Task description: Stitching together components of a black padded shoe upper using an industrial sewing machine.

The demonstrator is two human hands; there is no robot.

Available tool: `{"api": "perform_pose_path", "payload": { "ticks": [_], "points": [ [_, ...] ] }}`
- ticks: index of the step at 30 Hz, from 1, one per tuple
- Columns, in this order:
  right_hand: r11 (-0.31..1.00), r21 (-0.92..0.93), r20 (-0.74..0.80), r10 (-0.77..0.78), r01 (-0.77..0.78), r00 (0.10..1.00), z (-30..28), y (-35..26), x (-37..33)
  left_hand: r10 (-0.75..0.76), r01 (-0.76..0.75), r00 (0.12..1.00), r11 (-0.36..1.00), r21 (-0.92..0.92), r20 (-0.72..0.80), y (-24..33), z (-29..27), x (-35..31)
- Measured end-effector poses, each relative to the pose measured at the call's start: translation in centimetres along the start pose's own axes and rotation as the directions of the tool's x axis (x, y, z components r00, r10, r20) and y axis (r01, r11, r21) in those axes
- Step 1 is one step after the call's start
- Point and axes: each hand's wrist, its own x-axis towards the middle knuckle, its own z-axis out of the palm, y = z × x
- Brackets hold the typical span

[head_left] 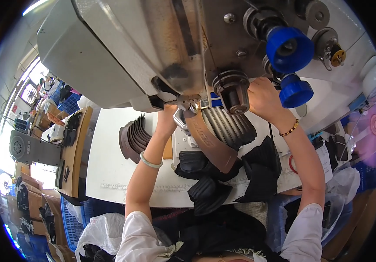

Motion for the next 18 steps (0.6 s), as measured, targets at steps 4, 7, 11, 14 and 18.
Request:
{"api": "perform_pose_path", "payload": {
  "ticks": [4, 7, 11, 14, 18],
  "points": [
    [0.994, -0.099, 0.006, -0.049, 0.050, 0.999, 0.4, 0.5, -0.6, -0.239, 0.193, 0.968, 0.897, -0.397, -0.070, 0.5, 0.4, -0.3],
    [0.999, -0.033, 0.082, 0.023, -0.020, 0.996, -0.2, 0.0, -0.2, 0.038, -0.029, 0.999, 0.977, 0.212, -0.039, 0.9, 0.2, -0.4],
    [0.994, 0.091, -0.030, 0.058, -0.055, 0.998, 0.7, -0.7, 0.0, 0.024, -0.024, 1.000, 0.988, 0.150, 0.000, 1.2, 0.3, 0.0],
    [0.988, 0.098, -0.029, 0.126, -0.123, 0.992, 0.7, -1.4, 0.2, 0.059, -0.061, 0.998, 0.985, 0.164, 0.018, 0.4, -0.2, 0.3],
    [0.998, 0.038, -0.023, 0.043, -0.042, 0.999, 0.6, -0.9, -0.1, 0.007, -0.014, 0.999, 0.978, 0.208, 0.036, 0.2, -0.1, 0.4]
  ]
}}
